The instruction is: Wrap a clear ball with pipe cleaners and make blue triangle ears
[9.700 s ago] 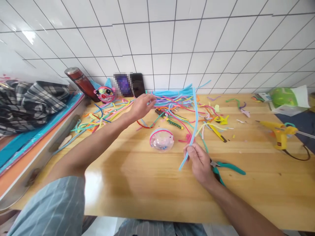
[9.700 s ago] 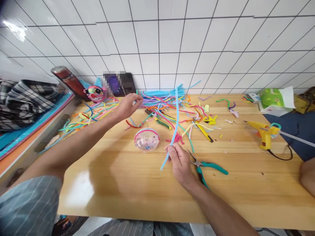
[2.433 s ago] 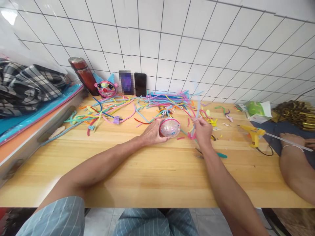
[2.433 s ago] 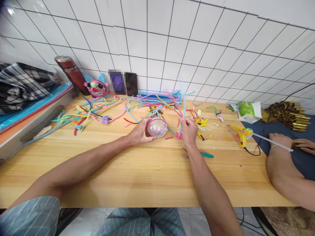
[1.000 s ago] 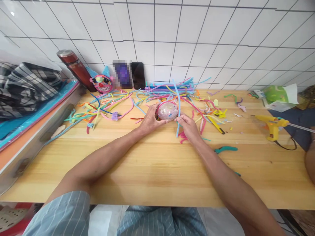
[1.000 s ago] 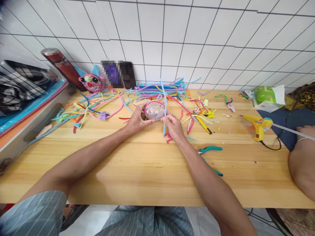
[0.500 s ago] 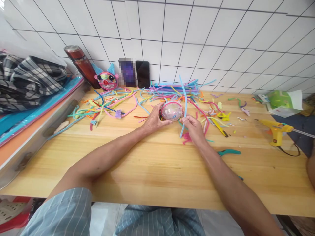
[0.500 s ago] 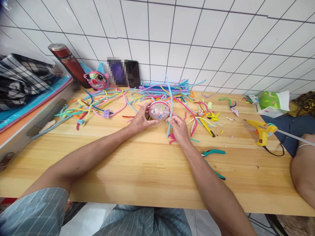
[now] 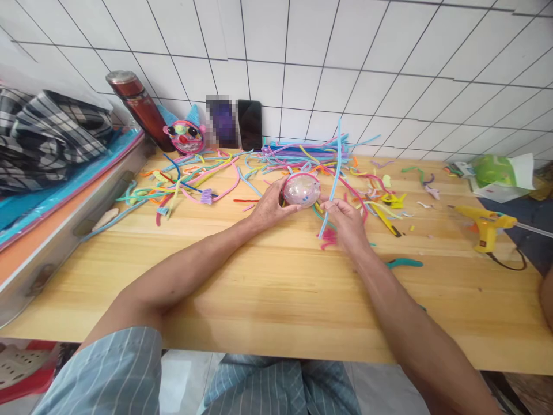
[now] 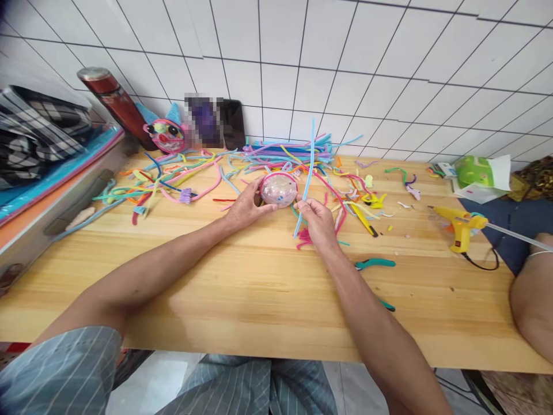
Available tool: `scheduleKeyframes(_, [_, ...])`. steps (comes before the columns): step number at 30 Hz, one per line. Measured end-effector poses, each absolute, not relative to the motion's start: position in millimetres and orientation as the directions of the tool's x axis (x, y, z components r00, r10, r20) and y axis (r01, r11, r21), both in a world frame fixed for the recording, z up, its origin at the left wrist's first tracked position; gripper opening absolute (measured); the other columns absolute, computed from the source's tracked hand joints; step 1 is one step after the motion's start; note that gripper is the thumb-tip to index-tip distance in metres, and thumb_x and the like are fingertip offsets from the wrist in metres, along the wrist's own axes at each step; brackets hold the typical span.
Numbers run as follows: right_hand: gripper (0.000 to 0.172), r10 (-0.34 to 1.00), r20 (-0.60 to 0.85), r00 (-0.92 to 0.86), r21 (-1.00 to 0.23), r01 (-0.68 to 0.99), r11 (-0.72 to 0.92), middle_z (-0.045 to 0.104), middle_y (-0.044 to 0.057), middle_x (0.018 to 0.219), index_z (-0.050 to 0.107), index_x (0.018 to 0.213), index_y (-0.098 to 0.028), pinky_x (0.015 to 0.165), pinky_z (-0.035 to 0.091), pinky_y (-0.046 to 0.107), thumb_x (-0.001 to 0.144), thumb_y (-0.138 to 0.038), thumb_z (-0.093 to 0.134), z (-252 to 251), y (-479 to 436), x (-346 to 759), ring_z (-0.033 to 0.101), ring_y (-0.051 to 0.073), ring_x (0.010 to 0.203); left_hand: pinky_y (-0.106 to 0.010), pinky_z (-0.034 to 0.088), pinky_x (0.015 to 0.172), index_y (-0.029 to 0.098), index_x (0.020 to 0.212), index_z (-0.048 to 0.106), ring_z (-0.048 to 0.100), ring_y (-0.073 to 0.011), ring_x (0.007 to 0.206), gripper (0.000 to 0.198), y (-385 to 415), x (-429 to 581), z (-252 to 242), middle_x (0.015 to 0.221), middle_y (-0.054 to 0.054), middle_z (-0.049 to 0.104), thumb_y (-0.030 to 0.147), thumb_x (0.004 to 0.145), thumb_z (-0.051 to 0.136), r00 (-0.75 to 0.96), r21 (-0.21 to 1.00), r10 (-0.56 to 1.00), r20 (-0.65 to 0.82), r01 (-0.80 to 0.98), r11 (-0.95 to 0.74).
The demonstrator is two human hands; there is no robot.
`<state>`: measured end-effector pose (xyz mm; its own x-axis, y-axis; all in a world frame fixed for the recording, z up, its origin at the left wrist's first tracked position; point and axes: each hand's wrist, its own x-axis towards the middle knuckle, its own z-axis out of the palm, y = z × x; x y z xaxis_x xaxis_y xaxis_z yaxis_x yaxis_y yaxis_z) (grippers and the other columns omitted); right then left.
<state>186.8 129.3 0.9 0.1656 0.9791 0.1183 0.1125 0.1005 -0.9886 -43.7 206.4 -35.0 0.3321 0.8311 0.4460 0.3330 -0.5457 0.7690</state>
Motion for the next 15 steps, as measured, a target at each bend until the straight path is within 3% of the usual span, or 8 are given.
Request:
scheduleKeyframes(10, [0.031, 0.958, 0.136, 0.253, -0.990, 0.063, 0.124, 0.085, 0.004, 0.109, 0.078, 0.079, -0.026, 0.109, 0.053, 0.043, 0.080, -0.058, 0.083, -6, 129, 196, 0.074, 0.028, 0.121, -0.053, 0.047, 0.130, 0.016, 0.165, 0.044, 0.055, -0.0395, 0.155, 0.111, 205, -46, -39, 0.167, -0.023, 0.054, 0.051, 0.074, 0.097, 0.322, 0.737, 0.830, 0.457, 0.386, -0.555])
scheduleKeyframes(13, [0.032, 0.947, 0.160, 0.280, -0.987, 0.067, 0.147, 0.085, 0.005, 0.109, 0.078, 0.081, -0.026, 0.109, 0.052, 0.041, 0.081, -0.057, 0.082, -6, 130, 198, 0.074, 0.027, 0.118, -0.049, 0.054, 0.119, 0.016, 0.163, 0.045, 0.065, -0.0360, 0.141, 0.107, 201, -48, -38, 0.163, -0.023, 0.056, 0.054, 0.077, 0.095, 0.283, 0.737, 0.845, 0.453, 0.414, -0.534])
scheduleKeyframes(15, [0.033, 0.937, 0.171, 0.304, -0.985, 0.070, 0.157, 0.084, 0.005, 0.108, 0.078, 0.082, -0.025, 0.106, 0.052, 0.040, 0.082, -0.058, 0.081, -5, 130, 199, 0.073, 0.026, 0.115, -0.043, 0.060, 0.105, 0.017, 0.159, 0.048, 0.072, -0.0290, 0.121, 0.096, 196, -51, -35, 0.158, -0.021, 0.059, 0.056, 0.082, 0.091, 0.225, 0.738, 0.855, 0.467, 0.434, -0.517])
